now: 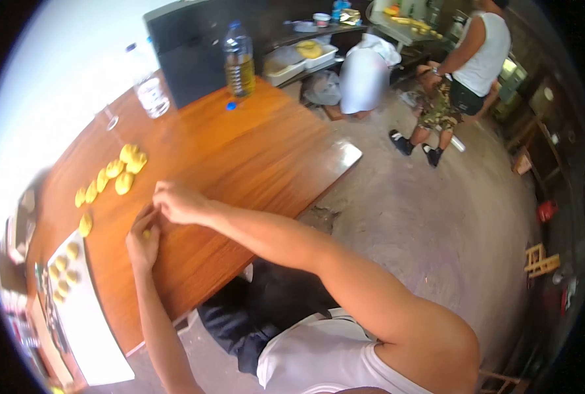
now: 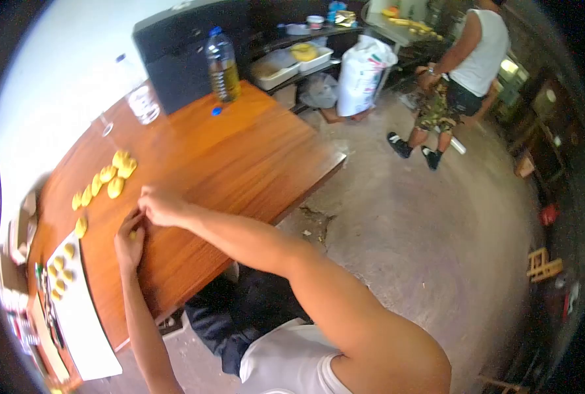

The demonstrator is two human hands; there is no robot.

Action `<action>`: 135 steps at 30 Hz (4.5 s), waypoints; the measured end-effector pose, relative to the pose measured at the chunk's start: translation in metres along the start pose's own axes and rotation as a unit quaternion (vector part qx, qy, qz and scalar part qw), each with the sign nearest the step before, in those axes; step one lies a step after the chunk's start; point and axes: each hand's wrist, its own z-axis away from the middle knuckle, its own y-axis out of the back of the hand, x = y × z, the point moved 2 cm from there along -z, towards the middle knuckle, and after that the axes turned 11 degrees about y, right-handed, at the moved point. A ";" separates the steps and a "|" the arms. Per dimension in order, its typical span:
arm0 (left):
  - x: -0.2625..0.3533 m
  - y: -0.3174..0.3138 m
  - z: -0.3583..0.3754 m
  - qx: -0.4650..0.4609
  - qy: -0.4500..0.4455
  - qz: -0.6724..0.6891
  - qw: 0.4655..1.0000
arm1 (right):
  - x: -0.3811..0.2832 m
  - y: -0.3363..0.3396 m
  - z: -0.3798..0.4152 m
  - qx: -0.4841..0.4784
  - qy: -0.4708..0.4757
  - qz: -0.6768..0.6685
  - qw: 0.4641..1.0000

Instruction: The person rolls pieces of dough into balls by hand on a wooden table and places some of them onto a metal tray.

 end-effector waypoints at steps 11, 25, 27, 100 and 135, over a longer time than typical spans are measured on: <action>-0.006 0.014 0.057 0.040 -0.004 -0.013 0.999 | -0.027 0.062 0.047 -0.083 0.113 0.043 0.989; 0.000 0.006 0.026 0.061 -0.030 -0.074 0.995 | 0.004 0.047 0.024 -0.085 0.024 0.112 0.990; 0.008 -0.012 0.030 0.088 -0.019 -0.077 0.993 | -0.008 0.028 0.021 0.003 -0.022 0.170 0.985; -0.017 0.037 0.077 0.152 0.058 -0.172 0.972 | -0.012 0.103 0.040 -0.137 0.074 0.126 0.980; -0.016 0.017 0.036 0.172 -0.049 -0.100 0.979 | -0.008 0.025 0.005 -0.108 0.118 0.127 0.979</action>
